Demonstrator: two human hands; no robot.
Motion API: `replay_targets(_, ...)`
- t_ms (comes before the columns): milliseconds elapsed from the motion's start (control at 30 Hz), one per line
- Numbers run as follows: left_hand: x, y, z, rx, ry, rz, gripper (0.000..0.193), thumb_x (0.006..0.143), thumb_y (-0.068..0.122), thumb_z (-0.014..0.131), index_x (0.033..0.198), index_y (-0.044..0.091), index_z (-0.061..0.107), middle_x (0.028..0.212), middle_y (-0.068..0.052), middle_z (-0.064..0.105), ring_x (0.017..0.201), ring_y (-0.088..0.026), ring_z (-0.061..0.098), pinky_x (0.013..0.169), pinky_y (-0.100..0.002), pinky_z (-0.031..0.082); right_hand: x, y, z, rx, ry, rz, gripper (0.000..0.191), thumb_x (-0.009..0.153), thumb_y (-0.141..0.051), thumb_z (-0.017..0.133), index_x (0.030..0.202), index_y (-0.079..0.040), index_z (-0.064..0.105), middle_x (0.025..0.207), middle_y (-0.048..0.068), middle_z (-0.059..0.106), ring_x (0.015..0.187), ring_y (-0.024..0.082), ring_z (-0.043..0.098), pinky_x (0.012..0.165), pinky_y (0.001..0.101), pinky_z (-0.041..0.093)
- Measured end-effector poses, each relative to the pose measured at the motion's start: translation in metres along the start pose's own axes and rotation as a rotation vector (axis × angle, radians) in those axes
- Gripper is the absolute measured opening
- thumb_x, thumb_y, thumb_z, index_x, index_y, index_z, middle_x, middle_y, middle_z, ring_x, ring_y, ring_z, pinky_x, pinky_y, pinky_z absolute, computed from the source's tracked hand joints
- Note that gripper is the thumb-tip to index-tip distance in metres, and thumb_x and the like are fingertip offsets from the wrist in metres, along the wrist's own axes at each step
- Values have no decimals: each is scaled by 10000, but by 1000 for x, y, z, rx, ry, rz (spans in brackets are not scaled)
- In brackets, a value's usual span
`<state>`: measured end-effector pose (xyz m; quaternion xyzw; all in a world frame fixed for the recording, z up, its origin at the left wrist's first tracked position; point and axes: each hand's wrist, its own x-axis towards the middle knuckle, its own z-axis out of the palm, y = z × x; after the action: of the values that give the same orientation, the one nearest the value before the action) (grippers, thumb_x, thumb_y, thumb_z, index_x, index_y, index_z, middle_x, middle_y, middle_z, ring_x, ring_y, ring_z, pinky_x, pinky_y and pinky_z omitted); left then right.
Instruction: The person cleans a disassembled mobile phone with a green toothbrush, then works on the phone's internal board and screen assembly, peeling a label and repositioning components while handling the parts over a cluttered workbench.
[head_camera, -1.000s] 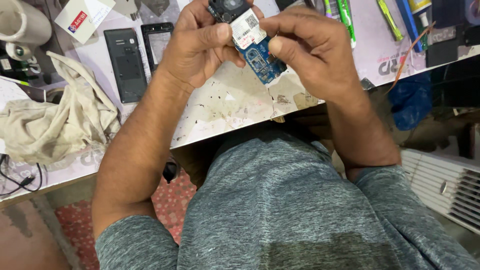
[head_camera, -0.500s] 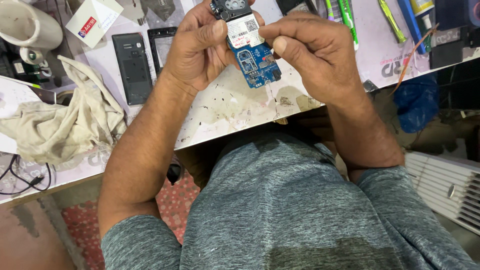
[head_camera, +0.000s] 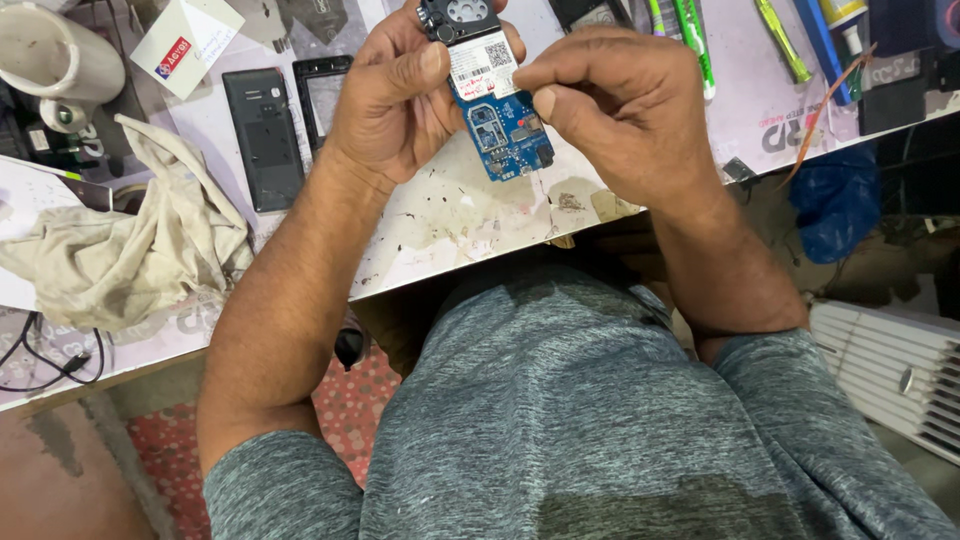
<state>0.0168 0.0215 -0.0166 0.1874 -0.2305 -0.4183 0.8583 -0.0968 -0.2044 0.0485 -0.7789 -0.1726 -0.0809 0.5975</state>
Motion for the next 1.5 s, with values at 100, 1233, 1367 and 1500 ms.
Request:
replay_targets(100, 0, 0, 1, 15, 13, 7, 492, 1039, 162, 771, 1409, -39, 517, 1240, -225, 695, 1107, -255, 734, 953, -356, 635, 1, -1, 2, 12, 7, 13, 88, 1110, 8, 700, 1190, 29, 729, 1042, 77, 702, 793, 47, 622, 654, 168, 480)
replay_targets(1233, 2, 0, 6, 659, 1, 146, 551, 909, 185, 953, 1331, 61, 621, 1177, -64, 734, 1081, -136, 735, 1007, -297, 637, 7, -8, 13, -531, 82, -238, 440, 876, -37, 874, 1231, -25, 615, 1113, 95, 648, 885, 176, 652, 798, 304, 544)
replay_targets(1367, 2, -1, 5, 633, -3, 145, 556, 914, 186, 954, 1338, 61, 617, 1191, -65, 726, 1088, -131, 725, 1000, -290, 628, 5, -6, 12, -485, 92, -228, 428, 860, -18, 845, 1224, -18, 618, 1090, 103, 643, 861, 169, 650, 782, 296, 543)
replay_targets(1500, 3, -2, 4, 636, -11, 154, 544, 926, 182, 946, 1342, 60, 616, 1184, -66, 726, 1089, -131, 724, 1005, -294, 632, 7, -1, 11, -476, 92, -251, 430, 856, -17, 837, 1231, -18, 626, 1051, 94, 638, 845, 161, 647, 763, 284, 540)
